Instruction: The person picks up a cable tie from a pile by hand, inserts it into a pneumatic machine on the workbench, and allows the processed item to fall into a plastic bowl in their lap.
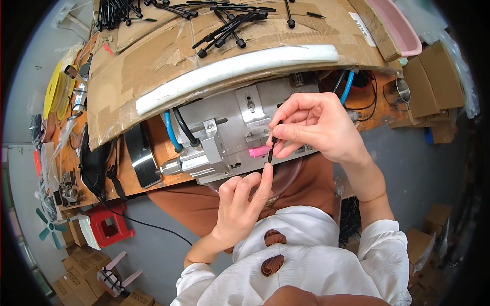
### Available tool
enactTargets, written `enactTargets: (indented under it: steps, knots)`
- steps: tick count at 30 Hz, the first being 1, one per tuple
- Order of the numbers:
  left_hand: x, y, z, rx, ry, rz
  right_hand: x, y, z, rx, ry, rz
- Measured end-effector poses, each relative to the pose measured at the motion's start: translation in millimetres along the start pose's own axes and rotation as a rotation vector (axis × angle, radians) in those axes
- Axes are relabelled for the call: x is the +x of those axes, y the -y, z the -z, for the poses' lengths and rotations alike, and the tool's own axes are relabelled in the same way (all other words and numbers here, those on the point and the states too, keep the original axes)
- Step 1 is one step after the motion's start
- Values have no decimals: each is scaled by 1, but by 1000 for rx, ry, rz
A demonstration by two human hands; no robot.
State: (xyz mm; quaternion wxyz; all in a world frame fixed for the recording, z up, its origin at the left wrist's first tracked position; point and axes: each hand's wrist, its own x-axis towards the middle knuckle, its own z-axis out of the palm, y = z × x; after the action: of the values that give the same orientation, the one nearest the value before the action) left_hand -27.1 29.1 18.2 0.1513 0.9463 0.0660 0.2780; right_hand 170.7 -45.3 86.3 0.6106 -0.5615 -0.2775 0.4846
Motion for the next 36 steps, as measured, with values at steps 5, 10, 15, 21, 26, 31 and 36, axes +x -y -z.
enactTargets:
  steps: [5, 10, 15, 21, 26, 31, 36]
  knots:
    - [0, 1, 3, -32, 0, -27, -1, 1, -2, -4, 23, -7]
    - [-1, -1, 4, 14, 21, -48, -5, -1, -1, 18, 24, -35]
    - [-2, -3, 8, -208, 91, -29, -6, 8, 15, -122, 137, -71]
    - [-11, -24, 1, -254, 84, 56, -8, -16, 12, -55, 173, -110]
    - [-11, -25, -20, -4, 75, 213, -22, -32, 2, -317, -235, 375]
    - [2, -20, -37, 204, 154, 210, -39, -32, 3, -288, -354, 427]
    - [1, -23, -41, 190, 238, 245, -49, -37, 10, -246, -393, 514]
